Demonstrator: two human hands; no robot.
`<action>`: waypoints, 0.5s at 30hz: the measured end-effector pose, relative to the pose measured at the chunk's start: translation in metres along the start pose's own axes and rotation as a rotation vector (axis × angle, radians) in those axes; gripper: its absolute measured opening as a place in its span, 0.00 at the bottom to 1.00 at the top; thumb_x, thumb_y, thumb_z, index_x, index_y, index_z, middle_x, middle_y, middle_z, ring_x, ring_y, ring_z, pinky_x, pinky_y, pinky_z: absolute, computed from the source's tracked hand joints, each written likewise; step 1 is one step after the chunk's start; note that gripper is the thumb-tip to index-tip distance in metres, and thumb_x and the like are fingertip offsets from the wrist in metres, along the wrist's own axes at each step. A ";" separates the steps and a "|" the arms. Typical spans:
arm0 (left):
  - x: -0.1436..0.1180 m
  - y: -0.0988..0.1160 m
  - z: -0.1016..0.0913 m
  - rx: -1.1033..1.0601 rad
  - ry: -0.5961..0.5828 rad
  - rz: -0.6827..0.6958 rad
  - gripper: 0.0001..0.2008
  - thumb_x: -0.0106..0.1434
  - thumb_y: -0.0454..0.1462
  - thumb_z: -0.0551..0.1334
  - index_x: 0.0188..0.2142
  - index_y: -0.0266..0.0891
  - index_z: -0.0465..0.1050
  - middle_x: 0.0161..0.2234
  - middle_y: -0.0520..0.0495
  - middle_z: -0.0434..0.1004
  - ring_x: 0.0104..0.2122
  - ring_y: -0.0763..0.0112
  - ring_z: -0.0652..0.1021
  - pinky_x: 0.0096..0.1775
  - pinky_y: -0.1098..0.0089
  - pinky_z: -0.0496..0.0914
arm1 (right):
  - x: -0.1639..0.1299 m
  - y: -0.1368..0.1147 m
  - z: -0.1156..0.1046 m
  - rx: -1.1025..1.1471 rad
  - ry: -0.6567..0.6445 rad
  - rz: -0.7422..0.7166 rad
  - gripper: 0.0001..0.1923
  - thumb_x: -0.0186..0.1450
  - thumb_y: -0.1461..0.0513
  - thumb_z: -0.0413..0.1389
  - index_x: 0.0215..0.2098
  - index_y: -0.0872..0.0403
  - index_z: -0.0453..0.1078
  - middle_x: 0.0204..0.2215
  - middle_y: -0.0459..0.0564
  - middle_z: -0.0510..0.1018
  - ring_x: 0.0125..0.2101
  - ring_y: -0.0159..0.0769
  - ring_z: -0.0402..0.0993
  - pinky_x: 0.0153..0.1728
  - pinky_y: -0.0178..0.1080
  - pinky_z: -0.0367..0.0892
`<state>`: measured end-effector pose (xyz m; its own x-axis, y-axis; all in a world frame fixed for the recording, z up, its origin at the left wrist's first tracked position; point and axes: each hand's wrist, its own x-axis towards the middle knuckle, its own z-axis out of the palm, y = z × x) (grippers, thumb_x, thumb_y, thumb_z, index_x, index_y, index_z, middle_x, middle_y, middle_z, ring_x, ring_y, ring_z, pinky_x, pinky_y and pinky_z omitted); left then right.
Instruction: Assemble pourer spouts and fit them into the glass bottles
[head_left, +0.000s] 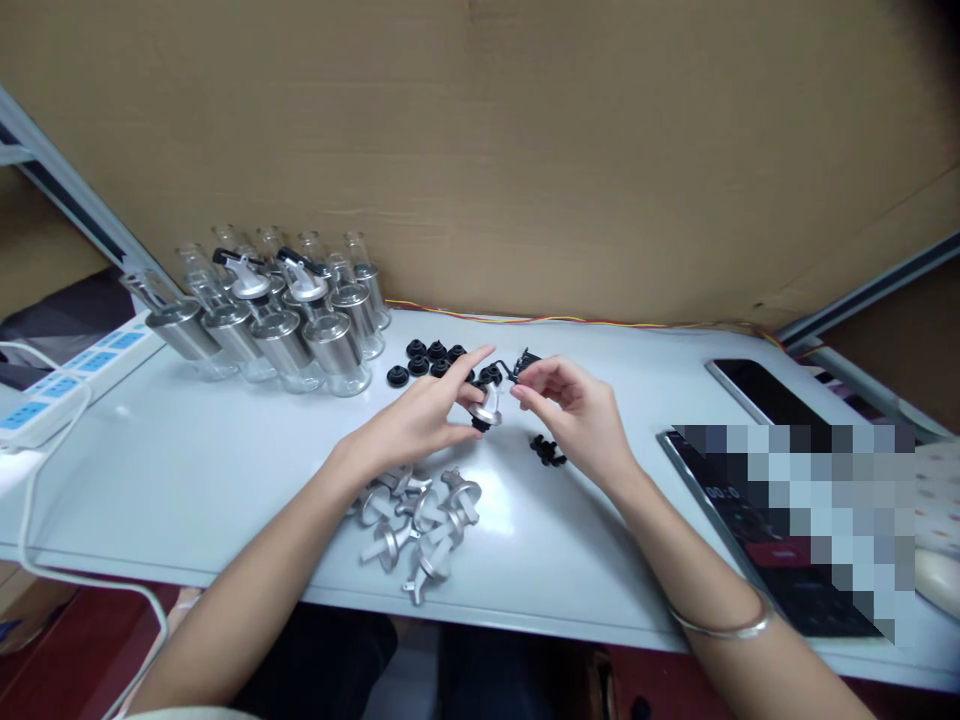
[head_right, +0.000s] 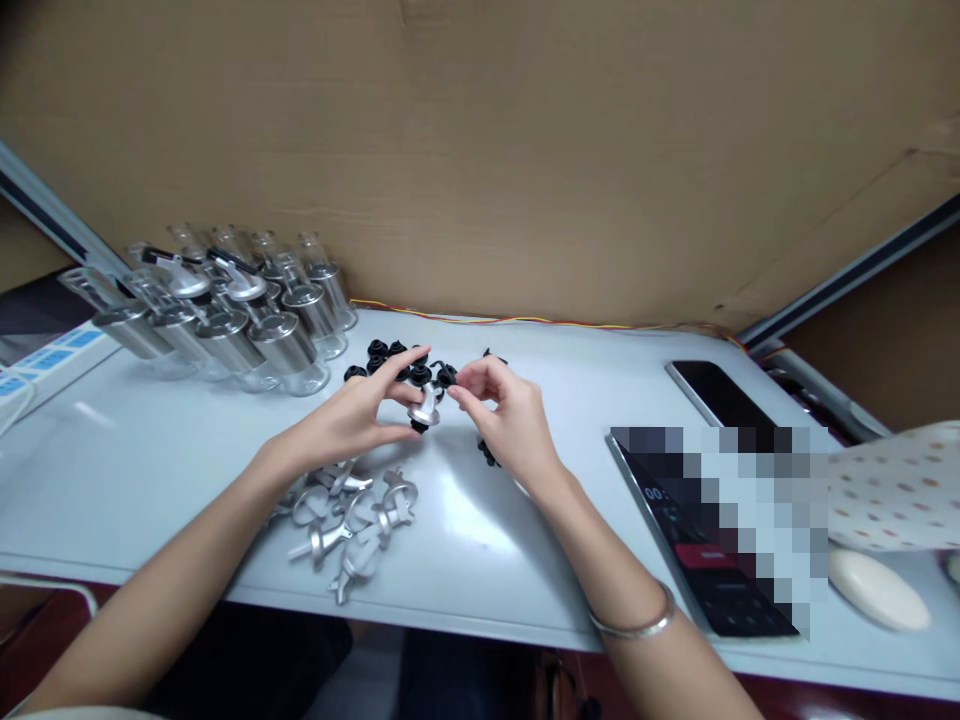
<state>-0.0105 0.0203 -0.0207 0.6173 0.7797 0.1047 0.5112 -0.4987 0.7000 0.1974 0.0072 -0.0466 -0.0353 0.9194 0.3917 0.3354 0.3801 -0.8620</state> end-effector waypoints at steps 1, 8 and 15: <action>0.000 0.000 0.000 0.008 -0.001 0.002 0.41 0.57 0.33 0.65 0.66 0.44 0.46 0.47 0.43 0.79 0.48 0.64 0.78 0.51 0.63 0.68 | 0.000 -0.001 0.001 0.017 -0.010 -0.009 0.06 0.59 0.59 0.60 0.31 0.54 0.70 0.23 0.44 0.73 0.24 0.33 0.71 0.30 0.38 0.67; 0.000 -0.004 0.001 0.045 0.027 0.040 0.37 0.58 0.33 0.65 0.64 0.41 0.52 0.47 0.43 0.79 0.49 0.63 0.77 0.52 0.62 0.69 | -0.001 -0.004 0.001 0.001 -0.003 -0.099 0.05 0.60 0.60 0.60 0.33 0.54 0.76 0.25 0.47 0.77 0.26 0.35 0.74 0.32 0.40 0.69; 0.002 -0.005 0.002 0.019 0.089 0.100 0.34 0.57 0.34 0.67 0.61 0.38 0.58 0.46 0.43 0.80 0.48 0.63 0.79 0.51 0.63 0.71 | -0.002 -0.004 0.001 0.001 0.013 -0.123 0.05 0.60 0.60 0.61 0.31 0.54 0.75 0.25 0.47 0.78 0.26 0.36 0.75 0.32 0.40 0.70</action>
<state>-0.0109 0.0234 -0.0249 0.6109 0.7558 0.2359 0.4618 -0.5822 0.6691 0.1950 0.0037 -0.0443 -0.0635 0.8645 0.4986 0.3283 0.4899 -0.8076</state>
